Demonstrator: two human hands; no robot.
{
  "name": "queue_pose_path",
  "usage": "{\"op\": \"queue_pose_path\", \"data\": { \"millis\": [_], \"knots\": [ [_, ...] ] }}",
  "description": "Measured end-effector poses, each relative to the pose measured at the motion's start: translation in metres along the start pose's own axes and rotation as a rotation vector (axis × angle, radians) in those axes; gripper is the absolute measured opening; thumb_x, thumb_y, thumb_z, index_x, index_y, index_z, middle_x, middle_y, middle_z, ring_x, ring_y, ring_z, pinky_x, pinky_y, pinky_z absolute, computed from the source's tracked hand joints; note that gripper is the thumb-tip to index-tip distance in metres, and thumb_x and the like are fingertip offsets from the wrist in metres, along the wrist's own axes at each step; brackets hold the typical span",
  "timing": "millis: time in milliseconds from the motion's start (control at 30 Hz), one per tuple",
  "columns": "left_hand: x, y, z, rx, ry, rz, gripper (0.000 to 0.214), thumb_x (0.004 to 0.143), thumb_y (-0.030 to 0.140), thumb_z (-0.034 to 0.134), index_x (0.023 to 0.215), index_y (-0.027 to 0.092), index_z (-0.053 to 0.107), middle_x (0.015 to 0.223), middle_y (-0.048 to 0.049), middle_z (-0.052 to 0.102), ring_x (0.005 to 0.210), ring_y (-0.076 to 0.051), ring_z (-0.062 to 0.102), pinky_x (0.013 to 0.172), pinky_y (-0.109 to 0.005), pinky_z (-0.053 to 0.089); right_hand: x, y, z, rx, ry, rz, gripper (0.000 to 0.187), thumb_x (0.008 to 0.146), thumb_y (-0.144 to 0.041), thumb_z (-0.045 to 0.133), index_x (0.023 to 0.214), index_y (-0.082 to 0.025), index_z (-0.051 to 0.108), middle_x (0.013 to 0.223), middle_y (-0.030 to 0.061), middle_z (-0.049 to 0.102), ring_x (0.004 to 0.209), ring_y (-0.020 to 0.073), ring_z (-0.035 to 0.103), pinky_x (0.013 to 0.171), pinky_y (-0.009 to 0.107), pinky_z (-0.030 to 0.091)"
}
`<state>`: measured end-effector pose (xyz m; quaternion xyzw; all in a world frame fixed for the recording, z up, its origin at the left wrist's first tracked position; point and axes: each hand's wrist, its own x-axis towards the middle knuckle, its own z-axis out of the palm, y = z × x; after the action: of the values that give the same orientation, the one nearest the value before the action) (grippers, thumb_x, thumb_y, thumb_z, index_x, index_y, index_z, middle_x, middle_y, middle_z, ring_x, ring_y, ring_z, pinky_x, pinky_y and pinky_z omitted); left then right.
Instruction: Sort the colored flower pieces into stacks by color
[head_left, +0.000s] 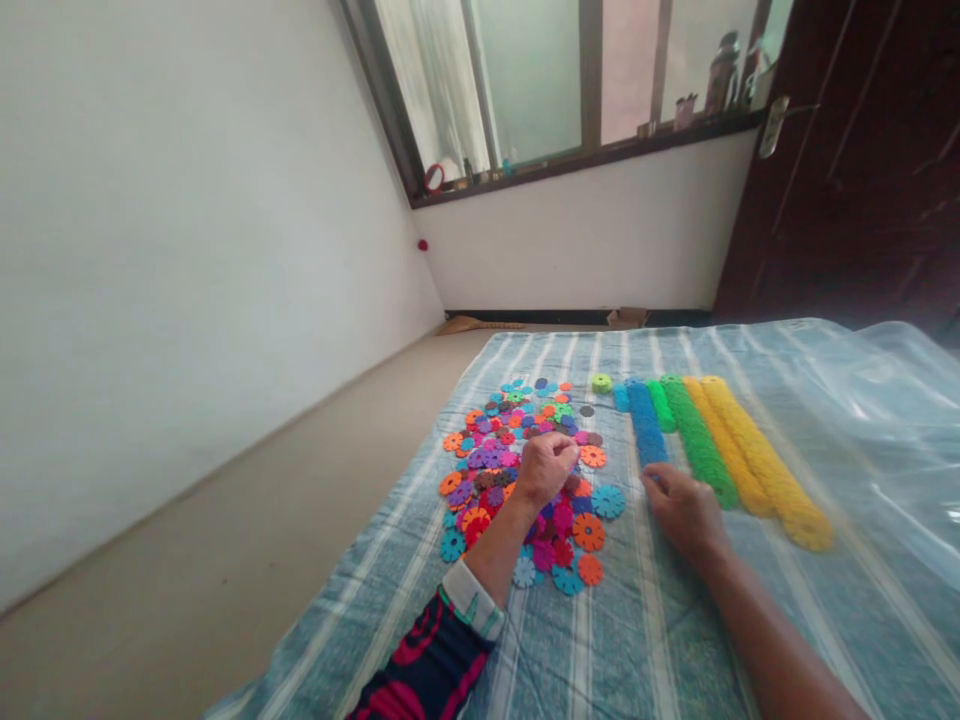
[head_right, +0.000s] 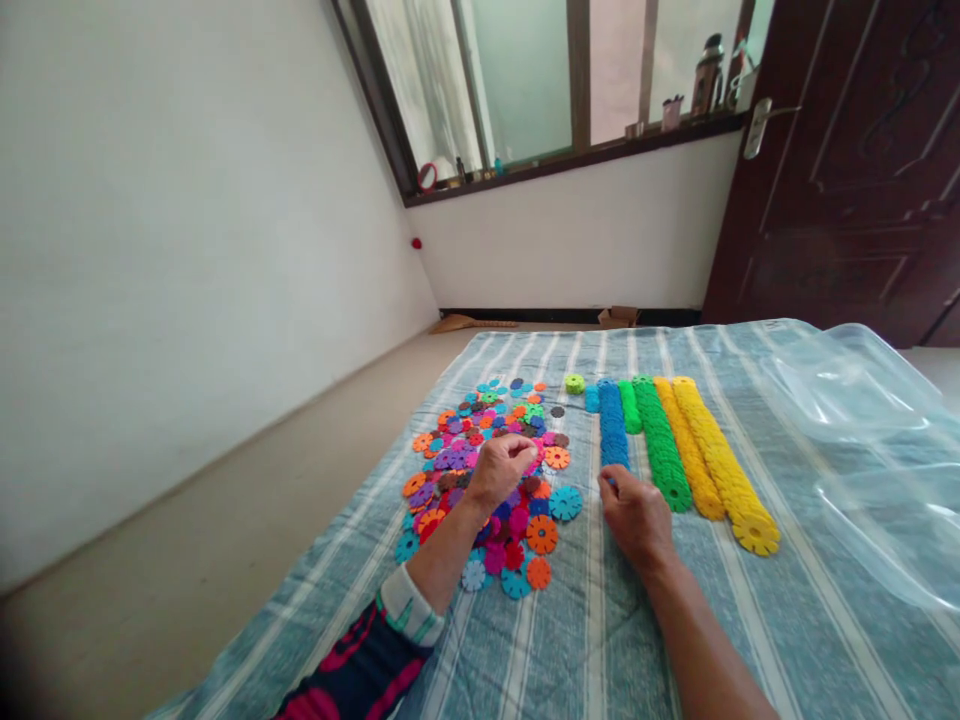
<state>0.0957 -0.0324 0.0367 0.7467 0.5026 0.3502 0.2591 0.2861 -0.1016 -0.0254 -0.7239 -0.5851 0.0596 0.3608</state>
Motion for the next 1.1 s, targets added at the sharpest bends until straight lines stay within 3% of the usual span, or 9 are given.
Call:
{"op": "queue_pose_path", "data": {
  "millis": [133, 233, 400, 533, 667, 767, 867, 1000, 1100],
  "knots": [
    [0.025, -0.011, -0.013, 0.25, -0.034, 0.052, 0.016, 0.076, 0.019, 0.052, 0.074, 0.015, 0.068, 0.077, -0.0037, 0.068, 0.075, -0.015, 0.062, 0.073, -0.025, 0.048, 0.001, 0.002, 0.001, 0.007, -0.006, 0.02, 0.026, 0.083, -0.033, 0.049, 0.089, -0.021, 0.071, 0.075, 0.0042, 0.071, 0.069, 0.0183, 0.064, 0.059, 0.024, 0.035],
    [0.049, -0.022, -0.017, 0.463, -0.058, 0.109, 0.02, 0.075, 0.017, 0.054, 0.09, 0.016, 0.068, 0.096, -0.0068, 0.068, 0.094, -0.019, 0.061, 0.087, -0.029, 0.047, 0.001, 0.002, 0.002, 0.005, -0.015, 0.025, 0.027, 0.084, -0.034, 0.048, 0.09, -0.022, 0.07, 0.077, 0.0043, 0.071, 0.071, 0.0186, 0.064, 0.059, 0.024, 0.036],
    [0.074, -0.04, -0.015, 0.626, -0.242, 0.236, 0.035, 0.076, 0.026, 0.06, 0.109, 0.015, 0.061, 0.122, -0.0112, 0.059, 0.116, -0.023, 0.051, 0.1, -0.032, 0.04, 0.002, 0.0, 0.002, 0.015, -0.018, 0.043, 0.026, 0.084, -0.034, 0.049, 0.092, -0.022, 0.07, 0.075, 0.0036, 0.071, 0.07, 0.0185, 0.064, 0.06, 0.024, 0.037],
    [0.072, -0.046, -0.021, 0.724, -0.306, 0.126, 0.03, 0.082, 0.036, 0.053, 0.102, 0.018, 0.064, 0.113, -0.009, 0.063, 0.103, -0.022, 0.058, 0.09, -0.033, 0.045, 0.003, -0.003, 0.0, -0.007, -0.029, 0.058, 0.025, 0.084, -0.033, 0.049, 0.092, -0.022, 0.07, 0.077, 0.0042, 0.071, 0.071, 0.0187, 0.064, 0.06, 0.024, 0.036],
    [0.064, -0.045, -0.032, 0.856, -0.235, 0.015, 0.031, 0.085, 0.041, 0.045, 0.086, 0.021, 0.068, 0.101, -0.0062, 0.067, 0.098, -0.022, 0.059, 0.085, -0.033, 0.045, 0.004, -0.006, -0.003, -0.053, -0.065, 0.075, 0.026, 0.085, -0.033, 0.048, 0.094, -0.023, 0.07, 0.078, 0.0043, 0.071, 0.071, 0.0189, 0.064, 0.059, 0.024, 0.035],
    [0.065, -0.043, -0.034, 0.913, -0.154, -0.023, 0.035, 0.086, 0.039, 0.042, 0.08, 0.019, 0.07, 0.094, -0.0093, 0.069, 0.098, -0.024, 0.06, 0.084, -0.034, 0.045, 0.005, -0.008, -0.004, -0.055, -0.081, 0.071, 0.025, 0.085, -0.032, 0.048, 0.093, -0.023, 0.07, 0.075, 0.0035, 0.071, 0.07, 0.0184, 0.064, 0.058, 0.023, 0.034],
    [0.073, -0.041, -0.028, 0.907, -0.104, -0.026, 0.03, 0.084, 0.032, 0.045, 0.084, 0.017, 0.071, 0.096, -0.0113, 0.069, 0.1, -0.024, 0.06, 0.087, -0.033, 0.045, 0.006, -0.008, -0.004, -0.06, -0.083, 0.067, 0.024, 0.085, -0.032, 0.048, 0.092, -0.024, 0.07, 0.074, 0.0031, 0.07, 0.069, 0.018, 0.064, 0.057, 0.023, 0.033],
    [0.087, -0.033, -0.022, 0.889, -0.157, -0.132, 0.023, 0.078, 0.022, 0.054, 0.091, 0.018, 0.071, 0.106, -0.0123, 0.068, 0.109, -0.028, 0.057, 0.09, -0.036, 0.045, 0.006, -0.007, -0.004, -0.045, -0.08, 0.07, 0.023, 0.085, -0.032, 0.048, 0.09, -0.024, 0.069, 0.075, 0.0031, 0.07, 0.071, 0.0184, 0.064, 0.058, 0.023, 0.034],
    [0.097, -0.032, -0.024, 0.877, -0.198, -0.214, 0.02, 0.068, 0.021, 0.065, 0.087, 0.016, 0.071, 0.11, -0.0156, 0.066, 0.116, -0.035, 0.052, 0.089, -0.041, 0.046, 0.007, -0.008, -0.005, -0.033, -0.091, 0.07, 0.023, 0.085, -0.032, 0.048, 0.092, -0.023, 0.069, 0.077, 0.0035, 0.071, 0.072, 0.0189, 0.065, 0.059, 0.024, 0.035]
  ]
}}
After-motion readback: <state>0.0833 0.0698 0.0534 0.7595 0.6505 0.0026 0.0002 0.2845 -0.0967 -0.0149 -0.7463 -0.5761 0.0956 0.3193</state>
